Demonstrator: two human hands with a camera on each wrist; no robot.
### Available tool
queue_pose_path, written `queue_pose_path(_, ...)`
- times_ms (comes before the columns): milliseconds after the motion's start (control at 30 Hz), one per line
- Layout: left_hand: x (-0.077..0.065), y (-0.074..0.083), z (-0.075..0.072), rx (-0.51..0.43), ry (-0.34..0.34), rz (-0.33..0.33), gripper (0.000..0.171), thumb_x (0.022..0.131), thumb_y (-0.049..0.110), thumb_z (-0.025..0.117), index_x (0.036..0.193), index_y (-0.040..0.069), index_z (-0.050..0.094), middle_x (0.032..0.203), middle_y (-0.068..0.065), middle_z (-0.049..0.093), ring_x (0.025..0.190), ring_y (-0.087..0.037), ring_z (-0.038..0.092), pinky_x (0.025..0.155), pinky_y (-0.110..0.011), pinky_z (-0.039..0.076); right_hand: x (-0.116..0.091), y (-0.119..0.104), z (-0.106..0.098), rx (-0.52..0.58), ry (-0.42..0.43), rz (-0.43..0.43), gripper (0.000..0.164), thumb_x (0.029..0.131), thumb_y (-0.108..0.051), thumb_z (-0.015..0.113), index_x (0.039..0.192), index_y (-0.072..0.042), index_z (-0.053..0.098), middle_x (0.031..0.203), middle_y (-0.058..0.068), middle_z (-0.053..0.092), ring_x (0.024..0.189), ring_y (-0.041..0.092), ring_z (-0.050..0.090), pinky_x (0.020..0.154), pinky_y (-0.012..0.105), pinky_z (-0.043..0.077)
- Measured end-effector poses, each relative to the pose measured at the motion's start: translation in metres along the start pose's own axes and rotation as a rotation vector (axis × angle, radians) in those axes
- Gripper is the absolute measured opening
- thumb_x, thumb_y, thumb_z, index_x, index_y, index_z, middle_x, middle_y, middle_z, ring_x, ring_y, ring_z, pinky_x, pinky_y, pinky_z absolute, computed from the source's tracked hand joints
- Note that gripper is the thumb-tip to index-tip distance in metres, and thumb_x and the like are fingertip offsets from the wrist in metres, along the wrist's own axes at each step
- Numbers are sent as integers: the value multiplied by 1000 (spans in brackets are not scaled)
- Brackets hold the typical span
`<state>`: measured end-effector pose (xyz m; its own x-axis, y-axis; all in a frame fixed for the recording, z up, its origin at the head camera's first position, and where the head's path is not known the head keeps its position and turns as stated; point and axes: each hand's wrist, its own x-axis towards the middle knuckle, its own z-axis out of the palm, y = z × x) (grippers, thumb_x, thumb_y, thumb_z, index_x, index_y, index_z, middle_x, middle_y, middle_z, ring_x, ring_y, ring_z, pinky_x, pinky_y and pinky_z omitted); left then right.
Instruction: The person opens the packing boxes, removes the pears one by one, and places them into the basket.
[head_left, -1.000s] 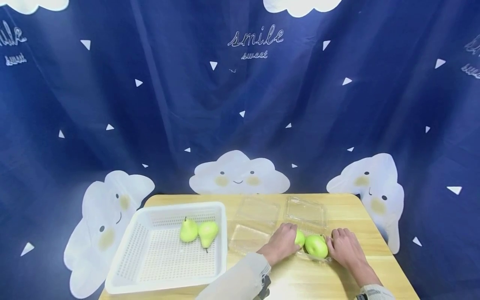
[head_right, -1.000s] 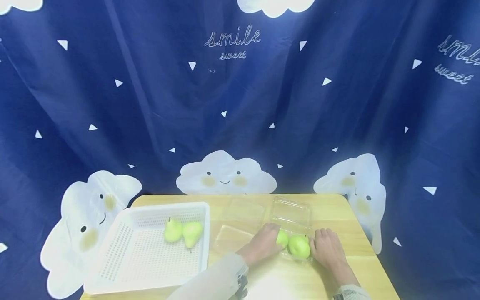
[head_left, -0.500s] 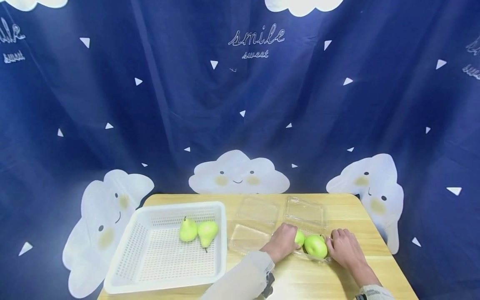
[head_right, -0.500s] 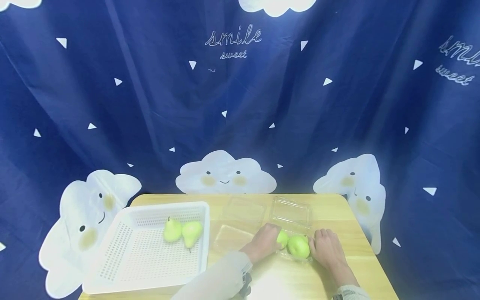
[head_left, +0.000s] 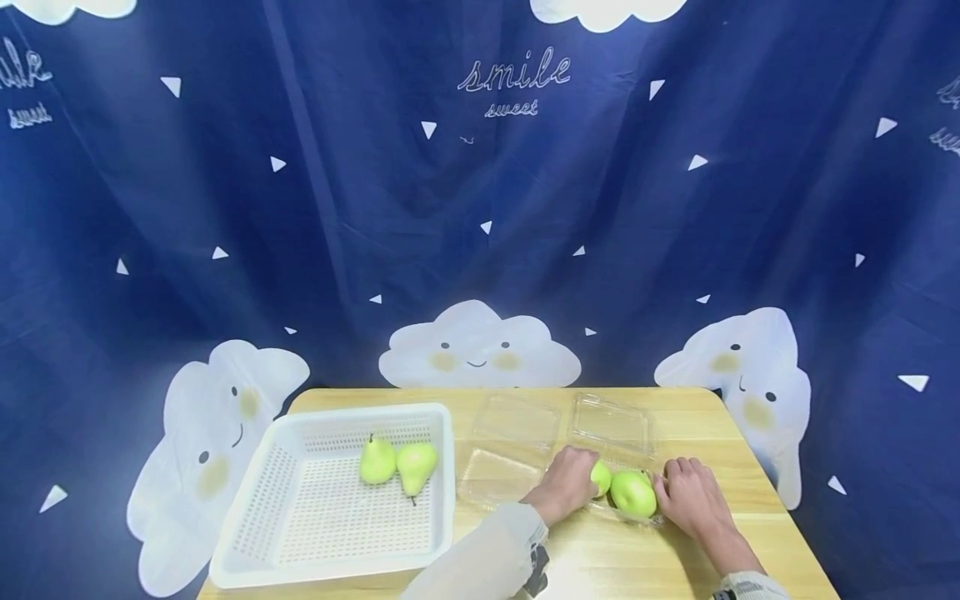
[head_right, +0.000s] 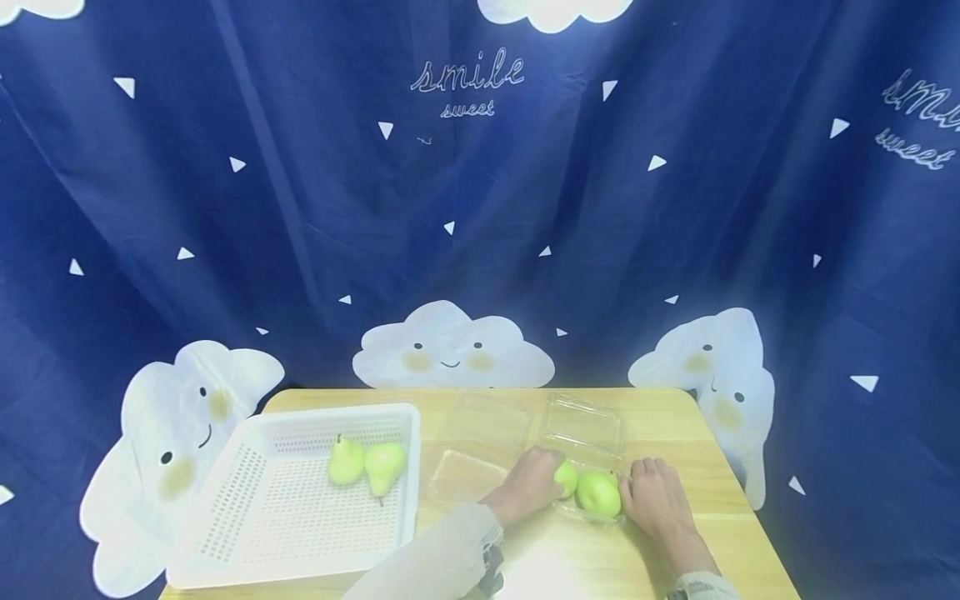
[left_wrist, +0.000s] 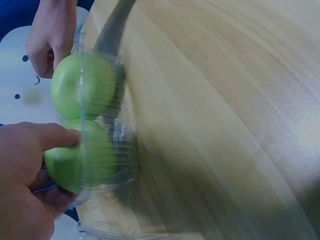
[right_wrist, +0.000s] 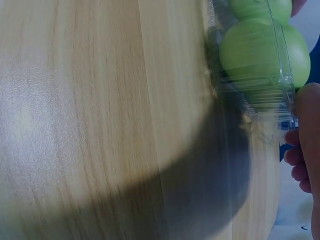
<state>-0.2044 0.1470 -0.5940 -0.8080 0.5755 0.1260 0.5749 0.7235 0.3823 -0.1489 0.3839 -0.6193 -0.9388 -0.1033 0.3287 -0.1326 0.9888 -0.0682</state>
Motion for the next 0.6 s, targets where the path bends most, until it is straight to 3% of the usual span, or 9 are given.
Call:
queue_pose_path(167, 3, 3, -9, -28, 30, 58, 23, 77, 0, 79, 79, 15, 62, 67, 9, 52, 58, -2, 43, 49, -9, 36, 0, 0, 0, 4, -3, -4, 24, 91, -22, 68, 85, 1, 64, 79, 13, 62, 74, 28, 55, 70, 48, 52)
queue_pose_path(300, 5, 3, -12, -85, 43, 50, 20, 78, -1, 80, 84, 13, 67, 70, 8, 57, 57, -1, 42, 47, -8, 35, 0, 1, 0, 6, -12, -3, 25, 92, -23, 67, 86, 2, 64, 80, 13, 63, 76, 29, 57, 71, 50, 53)
queue_pose_path(467, 4, 2, -20, -130, 54, 8, 31, 79, 3, 83, 108, 12, 75, 98, 5, 76, 72, -1, 57, 59, -7, 44, 1, 1, -2, 11, -19, 2, 25, 92, -22, 67, 86, 2, 64, 81, 14, 63, 78, 30, 58, 74, 52, 54)
queue_pose_path(600, 2, 2, -31, -224, 37, -24, 44, 81, 3, 83, 124, 10, 72, 117, 0, 77, 94, -8, 70, 76, -10, 55, 1, 1, -2, 8, -3, -7, 24, 91, -21, 68, 84, 1, 63, 79, 14, 62, 76, 30, 57, 72, 51, 53)
